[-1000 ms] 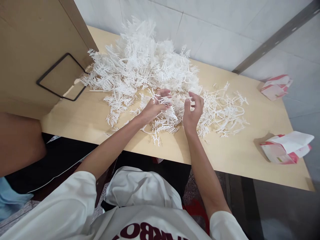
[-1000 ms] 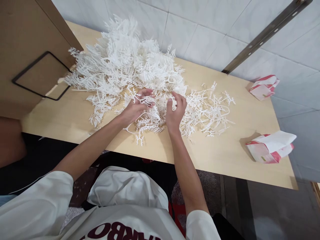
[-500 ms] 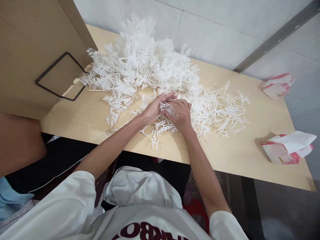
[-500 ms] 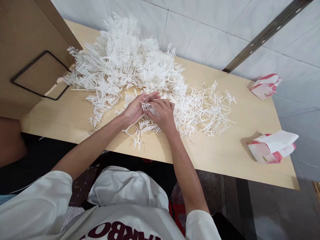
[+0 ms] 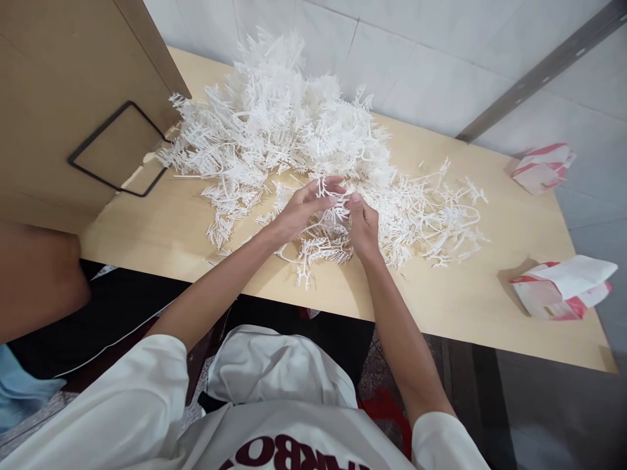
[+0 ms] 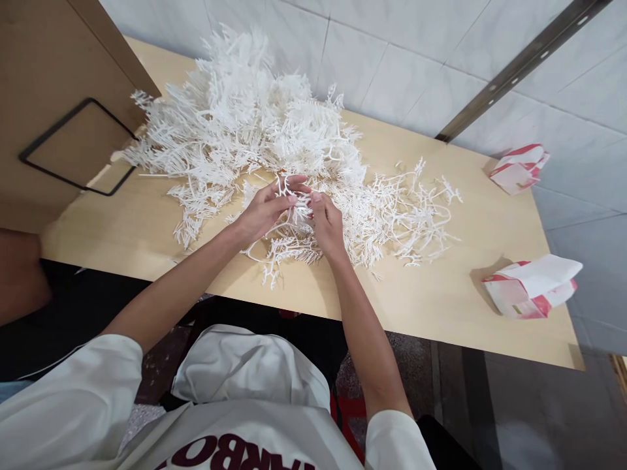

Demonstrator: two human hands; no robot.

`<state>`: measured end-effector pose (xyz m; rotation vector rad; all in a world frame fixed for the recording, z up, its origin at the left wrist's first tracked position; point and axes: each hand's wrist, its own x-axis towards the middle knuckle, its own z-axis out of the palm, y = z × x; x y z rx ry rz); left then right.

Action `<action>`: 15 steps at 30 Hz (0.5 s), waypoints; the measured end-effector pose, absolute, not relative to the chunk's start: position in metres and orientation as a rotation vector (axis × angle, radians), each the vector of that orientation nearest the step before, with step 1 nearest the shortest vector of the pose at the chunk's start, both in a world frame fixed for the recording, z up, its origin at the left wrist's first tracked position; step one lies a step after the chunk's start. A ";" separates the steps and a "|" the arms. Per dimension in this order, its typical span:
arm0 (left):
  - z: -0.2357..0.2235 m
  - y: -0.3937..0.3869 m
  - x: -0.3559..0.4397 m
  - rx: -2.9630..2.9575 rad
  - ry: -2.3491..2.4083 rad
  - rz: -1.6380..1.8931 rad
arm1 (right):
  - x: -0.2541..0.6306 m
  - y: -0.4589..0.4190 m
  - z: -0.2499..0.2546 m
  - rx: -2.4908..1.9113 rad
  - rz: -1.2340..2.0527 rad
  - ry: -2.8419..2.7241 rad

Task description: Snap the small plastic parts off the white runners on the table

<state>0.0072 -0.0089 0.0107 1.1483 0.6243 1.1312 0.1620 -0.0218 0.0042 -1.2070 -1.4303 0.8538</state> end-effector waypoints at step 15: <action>0.003 -0.007 0.008 1.624 0.847 1.258 | 0.163 -0.021 -0.002 -1.255 0.759 -1.376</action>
